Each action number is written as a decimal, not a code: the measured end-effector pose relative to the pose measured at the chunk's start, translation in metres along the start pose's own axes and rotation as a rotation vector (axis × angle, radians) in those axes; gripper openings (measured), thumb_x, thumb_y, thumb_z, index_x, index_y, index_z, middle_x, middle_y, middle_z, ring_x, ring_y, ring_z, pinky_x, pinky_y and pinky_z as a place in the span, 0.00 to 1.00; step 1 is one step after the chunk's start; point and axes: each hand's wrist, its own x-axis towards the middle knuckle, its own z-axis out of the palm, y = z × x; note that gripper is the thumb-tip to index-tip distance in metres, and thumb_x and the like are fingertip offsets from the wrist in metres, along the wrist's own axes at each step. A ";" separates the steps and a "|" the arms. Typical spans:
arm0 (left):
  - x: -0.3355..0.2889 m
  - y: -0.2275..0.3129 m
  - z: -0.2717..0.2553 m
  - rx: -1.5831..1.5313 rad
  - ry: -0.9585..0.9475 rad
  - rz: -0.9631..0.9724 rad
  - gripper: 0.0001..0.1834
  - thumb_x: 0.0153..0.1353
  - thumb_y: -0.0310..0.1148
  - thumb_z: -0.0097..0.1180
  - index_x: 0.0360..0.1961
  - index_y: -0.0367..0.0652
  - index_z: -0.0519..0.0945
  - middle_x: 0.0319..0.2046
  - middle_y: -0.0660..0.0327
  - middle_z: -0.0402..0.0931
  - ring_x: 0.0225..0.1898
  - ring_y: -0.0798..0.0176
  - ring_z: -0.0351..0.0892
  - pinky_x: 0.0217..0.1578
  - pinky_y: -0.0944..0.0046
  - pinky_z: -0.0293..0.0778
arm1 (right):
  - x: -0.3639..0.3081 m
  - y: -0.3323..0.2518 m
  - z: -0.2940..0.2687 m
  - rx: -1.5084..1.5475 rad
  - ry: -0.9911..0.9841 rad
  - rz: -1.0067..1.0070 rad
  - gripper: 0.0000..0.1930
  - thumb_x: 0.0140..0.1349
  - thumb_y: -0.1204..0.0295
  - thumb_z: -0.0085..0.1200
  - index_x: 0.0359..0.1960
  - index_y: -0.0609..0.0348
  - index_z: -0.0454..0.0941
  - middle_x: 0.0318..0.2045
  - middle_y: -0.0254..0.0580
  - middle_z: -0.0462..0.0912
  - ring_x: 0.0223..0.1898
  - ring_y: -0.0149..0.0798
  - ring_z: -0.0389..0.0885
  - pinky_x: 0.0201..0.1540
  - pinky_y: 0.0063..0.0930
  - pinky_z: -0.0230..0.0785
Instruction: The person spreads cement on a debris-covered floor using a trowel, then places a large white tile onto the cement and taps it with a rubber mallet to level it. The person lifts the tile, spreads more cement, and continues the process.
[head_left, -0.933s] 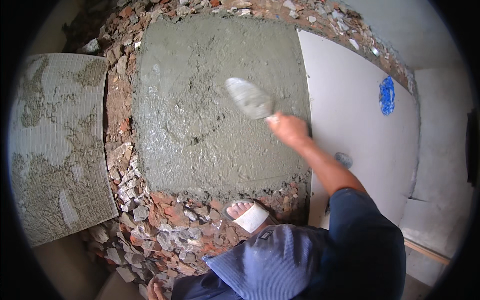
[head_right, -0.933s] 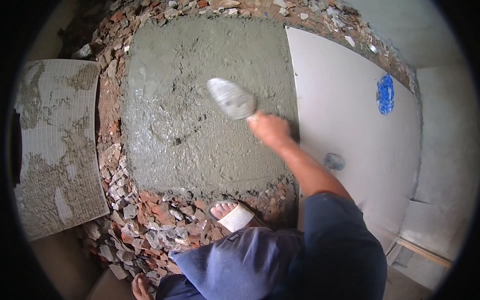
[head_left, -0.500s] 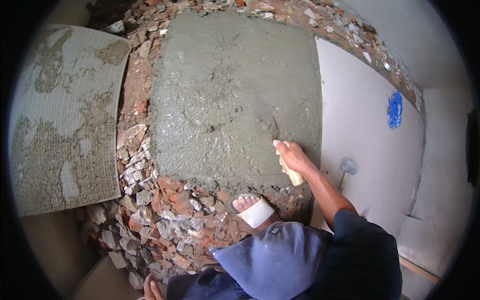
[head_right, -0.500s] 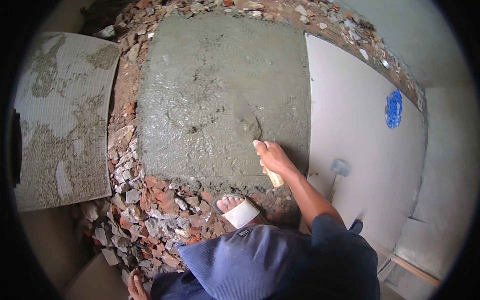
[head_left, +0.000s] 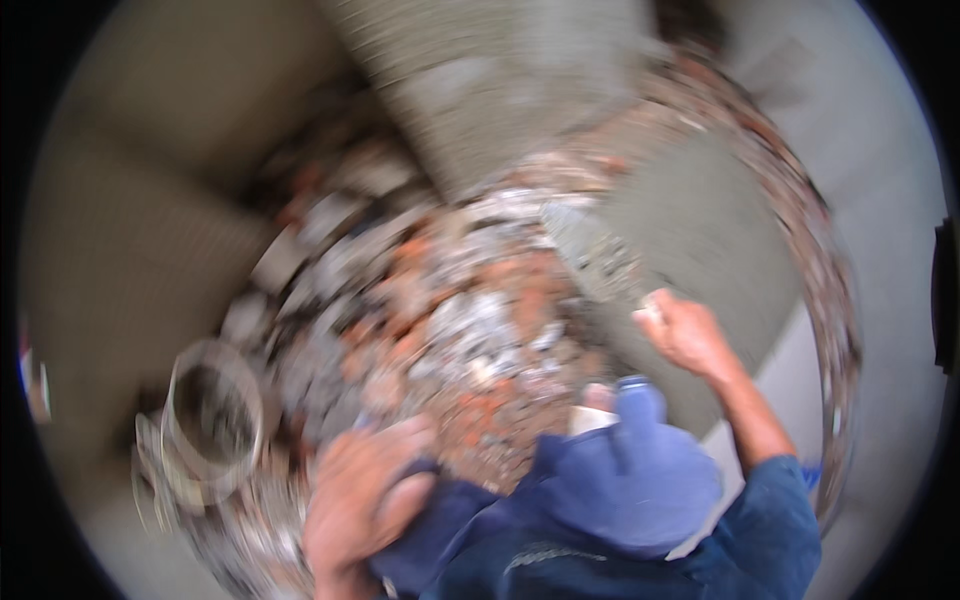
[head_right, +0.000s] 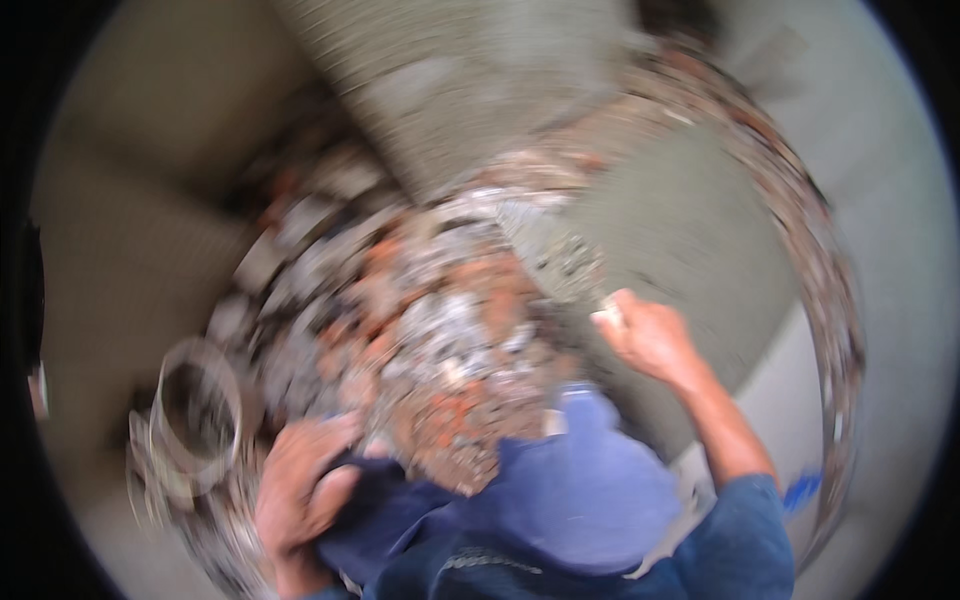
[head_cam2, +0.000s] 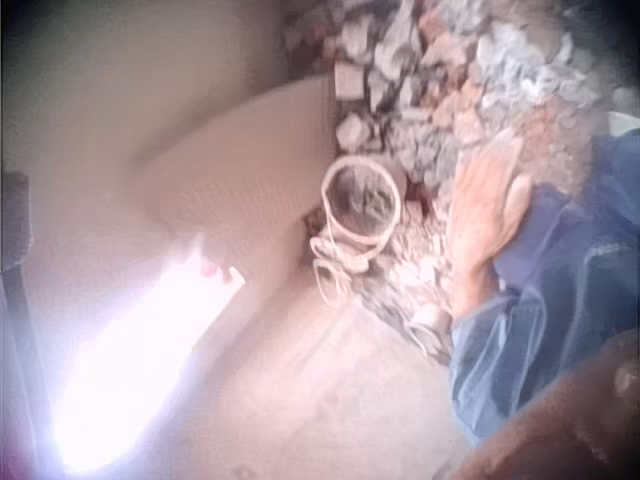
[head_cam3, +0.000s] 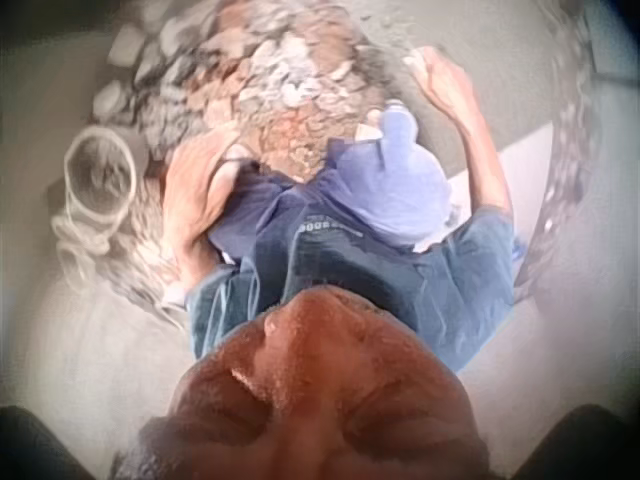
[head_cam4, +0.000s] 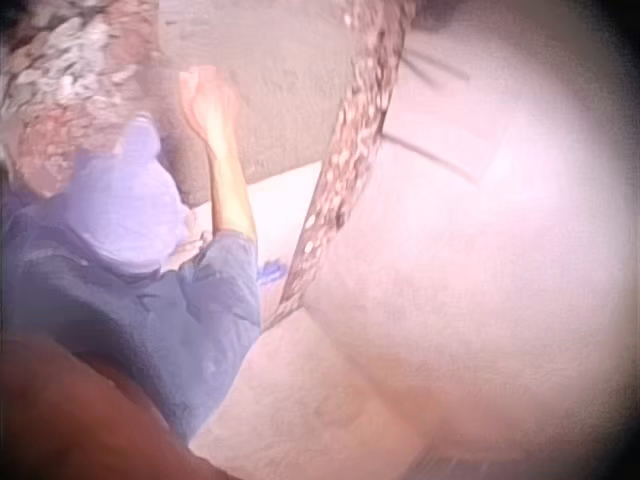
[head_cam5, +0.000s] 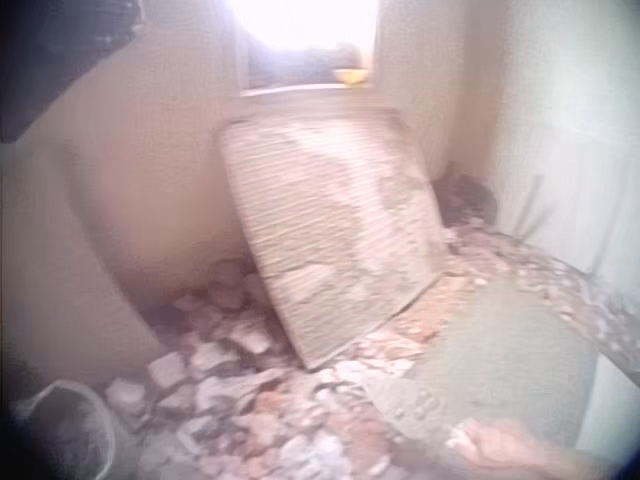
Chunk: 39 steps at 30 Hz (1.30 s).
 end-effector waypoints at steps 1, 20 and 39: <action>-0.013 0.000 -0.002 -0.068 -0.057 -0.058 0.18 0.61 0.39 0.56 0.48 0.38 0.78 0.50 0.52 0.78 0.50 0.51 0.77 0.54 0.52 0.68 | 0.018 -0.043 -0.012 -0.092 0.059 -0.242 0.19 0.65 0.56 0.50 0.40 0.62 0.74 0.33 0.55 0.81 0.33 0.60 0.80 0.35 0.50 0.71; -0.173 -0.017 -0.028 -0.472 1.030 0.183 0.11 0.46 0.38 0.64 0.22 0.48 0.74 0.17 0.69 0.62 0.22 0.66 0.64 0.26 0.63 0.59 | 0.041 -0.608 0.189 -1.013 -0.028 -1.349 0.08 0.56 0.70 0.55 0.30 0.53 0.86 0.31 0.44 0.86 0.36 0.42 0.86 0.37 0.34 0.78; -0.149 -0.029 -0.051 -0.418 0.274 0.234 0.14 0.56 0.36 0.61 0.40 0.39 0.81 0.33 0.60 0.79 0.35 0.57 0.77 0.38 0.58 0.69 | 0.101 -0.372 0.040 -0.075 -0.420 -0.886 0.26 0.56 0.47 0.56 0.39 0.60 0.83 0.33 0.55 0.84 0.38 0.53 0.82 0.43 0.43 0.72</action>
